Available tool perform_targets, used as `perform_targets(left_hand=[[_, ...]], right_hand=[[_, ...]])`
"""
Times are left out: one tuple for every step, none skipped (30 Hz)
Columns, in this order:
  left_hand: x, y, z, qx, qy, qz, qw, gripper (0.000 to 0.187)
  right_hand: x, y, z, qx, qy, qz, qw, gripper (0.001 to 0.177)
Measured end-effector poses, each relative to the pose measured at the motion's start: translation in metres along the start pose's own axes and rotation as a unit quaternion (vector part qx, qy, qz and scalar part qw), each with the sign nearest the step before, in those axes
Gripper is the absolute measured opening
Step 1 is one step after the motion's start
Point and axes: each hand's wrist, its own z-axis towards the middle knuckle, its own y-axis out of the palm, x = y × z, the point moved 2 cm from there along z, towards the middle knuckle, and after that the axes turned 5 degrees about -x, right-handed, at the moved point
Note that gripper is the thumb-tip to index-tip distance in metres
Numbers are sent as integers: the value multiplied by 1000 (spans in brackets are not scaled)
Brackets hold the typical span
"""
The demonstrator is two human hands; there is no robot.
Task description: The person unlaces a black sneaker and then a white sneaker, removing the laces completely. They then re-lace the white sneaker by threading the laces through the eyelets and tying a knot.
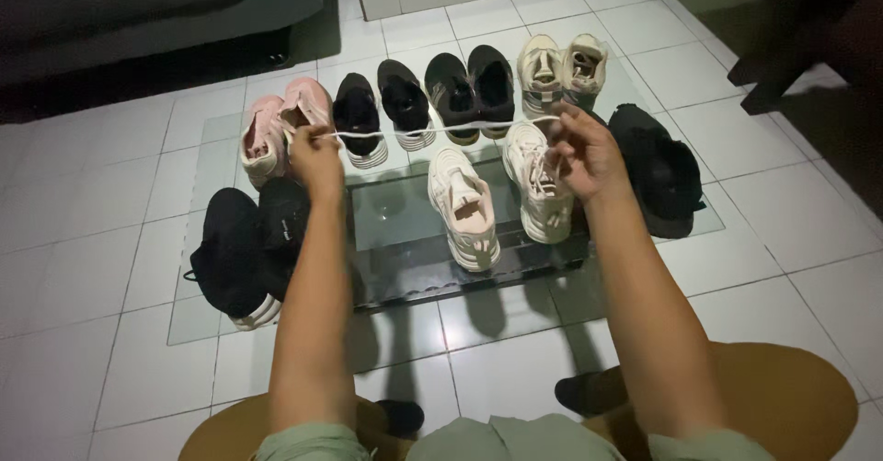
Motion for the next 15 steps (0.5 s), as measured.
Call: perform_targets(left_hand=[[-6,-5,5,33,-23,0,999,19],[-10,-11,12,45,-14,-55,997,21],[-14,-20,21,57,-6,-111,992,23],[-18,-27,26,66,2,-164,984,25],[-23,-35,29,109,-3,-135,985,25],[-26,-43,33,150,-5,-106,983,26],[-29,-49,36,191,-8,-78,979,27],[-34,-55,37,203,-38,-119,971,26],[-38,-62,38,214,-68,-159,961,25],[-44,-66,35,225,-99,-198,949,25],[-50,-69,30,222,-95,-189,952,24],[-51,-71,27,218,-91,-180,955,24],[-51,-72,23,213,-86,-171,958,24],[-47,-71,18,207,0,-101,973,29],[-42,-64,9,197,86,-29,976,34]], right_hand=[[-2,-7,-4,4,-11,14,1000,19],[-2,-14,-4,6,-21,29,999,19],[-3,-22,-2,19,-7,36,999,19],[-5,-32,-3,36,6,44,998,20],[-5,-43,-3,53,19,53,997,21],[-5,-52,-2,54,2,61,997,21],[-7,-61,-3,55,-16,70,996,21],[-9,-67,-1,54,-31,77,995,21],[-14,-74,0,62,-56,102,991,21],[-18,-79,-2,72,-79,128,986,21],[-20,-82,-4,82,-103,153,979,21],[-21,-80,-6,93,-105,146,979,23],[-23,-75,-9,105,-107,140,979,25],[-23,-67,-10,114,-108,134,978,27],[-23,-56,-10,85,-104,141,981,34]])
